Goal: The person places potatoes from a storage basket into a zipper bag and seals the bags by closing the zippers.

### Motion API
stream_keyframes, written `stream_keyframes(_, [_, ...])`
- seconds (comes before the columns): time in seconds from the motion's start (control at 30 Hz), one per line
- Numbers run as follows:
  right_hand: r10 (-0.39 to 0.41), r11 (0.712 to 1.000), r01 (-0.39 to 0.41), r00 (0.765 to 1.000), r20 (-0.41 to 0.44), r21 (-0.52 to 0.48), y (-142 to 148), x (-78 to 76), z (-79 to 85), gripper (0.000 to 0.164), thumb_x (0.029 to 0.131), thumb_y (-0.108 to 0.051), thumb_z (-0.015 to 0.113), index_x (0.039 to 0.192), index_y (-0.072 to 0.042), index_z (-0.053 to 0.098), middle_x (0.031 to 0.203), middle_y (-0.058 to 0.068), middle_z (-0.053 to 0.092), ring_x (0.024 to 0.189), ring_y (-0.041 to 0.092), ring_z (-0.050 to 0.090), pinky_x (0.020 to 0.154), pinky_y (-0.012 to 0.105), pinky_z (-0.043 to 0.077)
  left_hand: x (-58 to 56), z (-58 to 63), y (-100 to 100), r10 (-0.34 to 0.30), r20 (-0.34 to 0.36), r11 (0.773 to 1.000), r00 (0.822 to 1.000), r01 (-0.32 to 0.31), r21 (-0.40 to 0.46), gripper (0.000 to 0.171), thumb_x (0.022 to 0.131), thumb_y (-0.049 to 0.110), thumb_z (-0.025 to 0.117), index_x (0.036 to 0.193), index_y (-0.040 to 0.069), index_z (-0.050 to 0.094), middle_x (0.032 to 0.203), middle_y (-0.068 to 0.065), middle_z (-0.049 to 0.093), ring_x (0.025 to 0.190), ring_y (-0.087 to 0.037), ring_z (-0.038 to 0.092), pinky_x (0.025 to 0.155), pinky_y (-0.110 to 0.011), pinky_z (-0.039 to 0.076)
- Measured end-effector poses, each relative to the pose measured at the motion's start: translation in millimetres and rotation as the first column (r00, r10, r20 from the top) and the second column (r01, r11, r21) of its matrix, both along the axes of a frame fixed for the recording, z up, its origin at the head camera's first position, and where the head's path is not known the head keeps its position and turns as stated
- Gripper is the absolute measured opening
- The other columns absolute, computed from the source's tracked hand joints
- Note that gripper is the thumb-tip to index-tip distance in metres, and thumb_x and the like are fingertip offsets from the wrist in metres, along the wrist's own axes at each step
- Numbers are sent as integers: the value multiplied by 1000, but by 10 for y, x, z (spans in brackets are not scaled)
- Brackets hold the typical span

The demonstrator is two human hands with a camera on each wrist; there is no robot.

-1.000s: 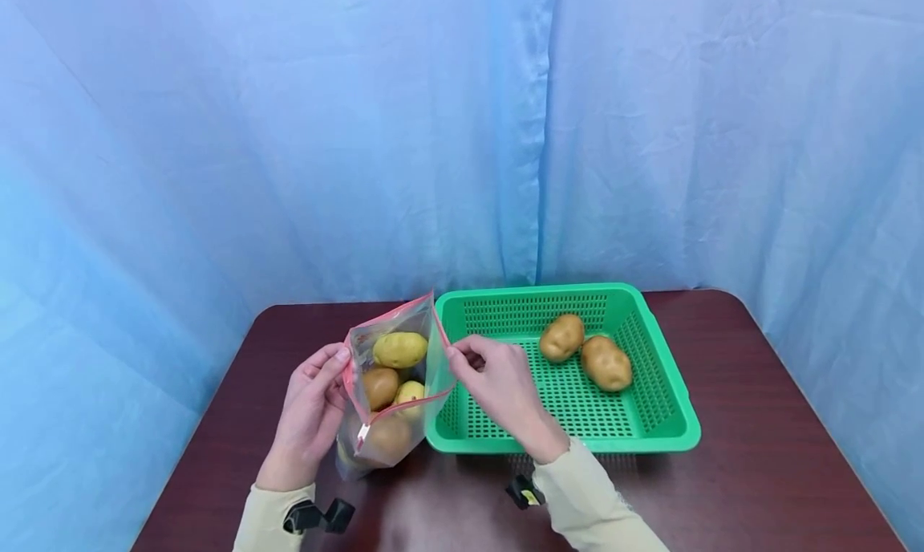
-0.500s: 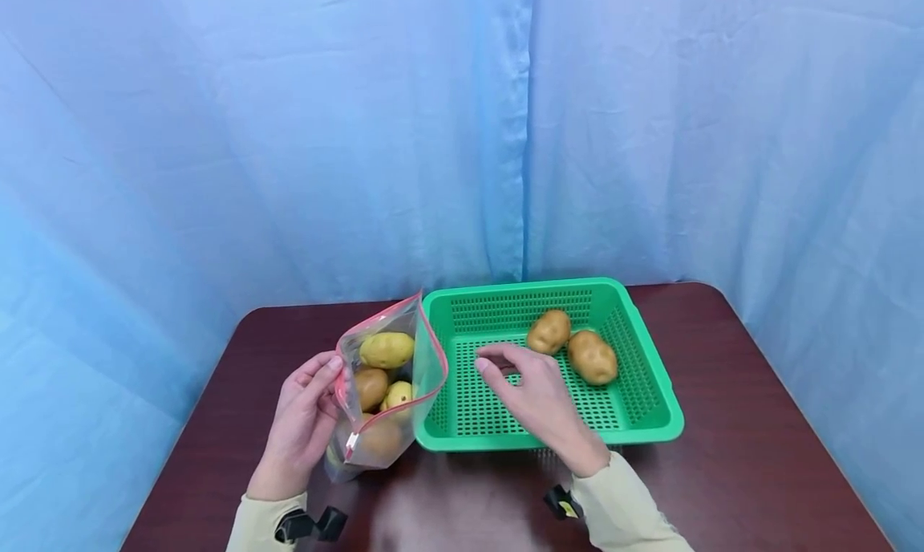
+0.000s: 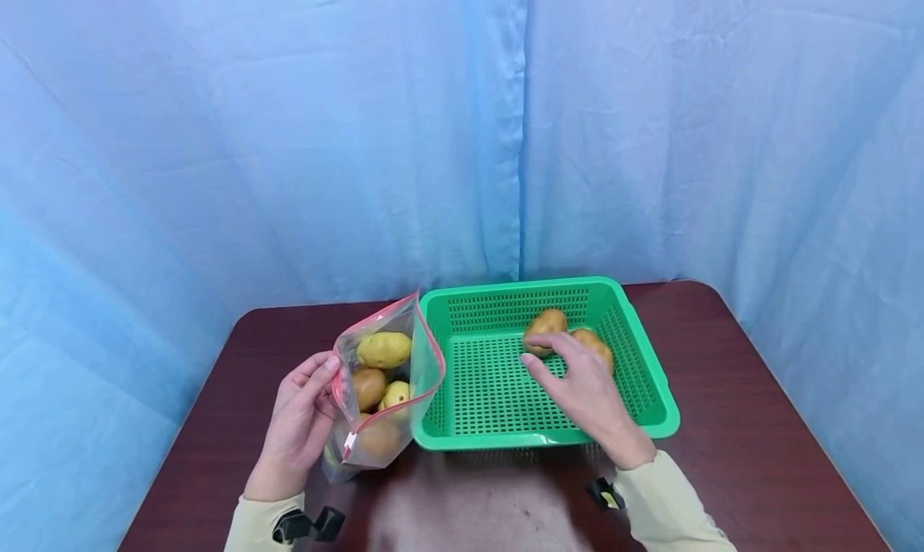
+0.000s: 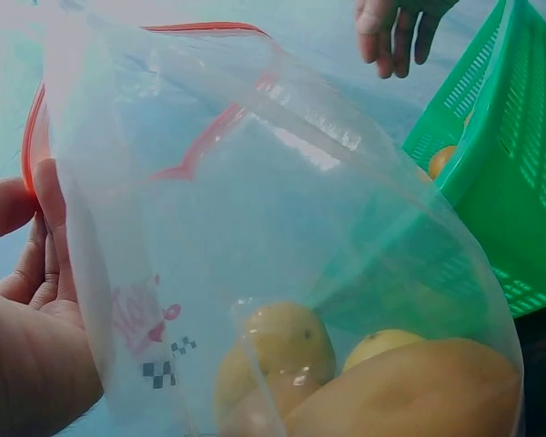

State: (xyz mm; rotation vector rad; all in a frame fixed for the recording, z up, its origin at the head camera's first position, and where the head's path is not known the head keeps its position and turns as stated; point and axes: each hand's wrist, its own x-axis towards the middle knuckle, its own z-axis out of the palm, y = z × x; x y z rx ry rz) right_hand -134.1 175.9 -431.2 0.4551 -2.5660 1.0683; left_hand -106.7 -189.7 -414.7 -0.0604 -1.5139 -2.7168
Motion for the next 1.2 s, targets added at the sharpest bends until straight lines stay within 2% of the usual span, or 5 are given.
stream_keyframes(0.3, [-14,999,11,996,87,40,244,-108,-79,42,99,-33,72,132,-9,67,132,11,67,125,37,58,97,61,46,-11,3,-11,1,-3,1000,1000,-1,14,21,106,1,55,97,10,71,78,0,68,66,-7,63,63,-18,55])
stream_keyframes(0.63, [-3,990,-29,975,221,141,504,-286,-159,65,97,-44,73,144,-3,55,144,20,55,132,43,50,100,65,45,-19,6,-17,-7,-11,1000,1000,7,2,21,106,1,54,97,10,72,78,0,68,66,-7,63,64,-18,56])
stream_keyframes(0.83, [6,979,-68,953,304,195,605,-406,-183,79,94,-44,76,149,3,46,145,27,52,128,44,53,96,63,48,-24,-5,-12,-22,-14,1000,1000,21,-8,21,106,2,55,97,10,71,78,0,68,66,-7,62,64,-17,55])
stream_keyframes(1.03, [37,976,-119,918,395,185,635,-496,-245,85,92,-38,79,150,10,40,136,28,57,110,37,62,79,48,56,-2,-29,-23,-15,-1,1000,1000,15,-7,19,106,2,56,97,10,71,78,1,67,65,-7,62,64,-18,55])
stream_keyframes(1.2, [49,970,-141,910,411,197,653,-575,-285,87,91,-37,80,149,12,38,133,30,58,110,40,62,83,54,55,-5,-30,-35,-17,-9,1000,1000,17,0,20,106,2,55,97,10,71,78,0,68,65,-7,61,64,-18,55])
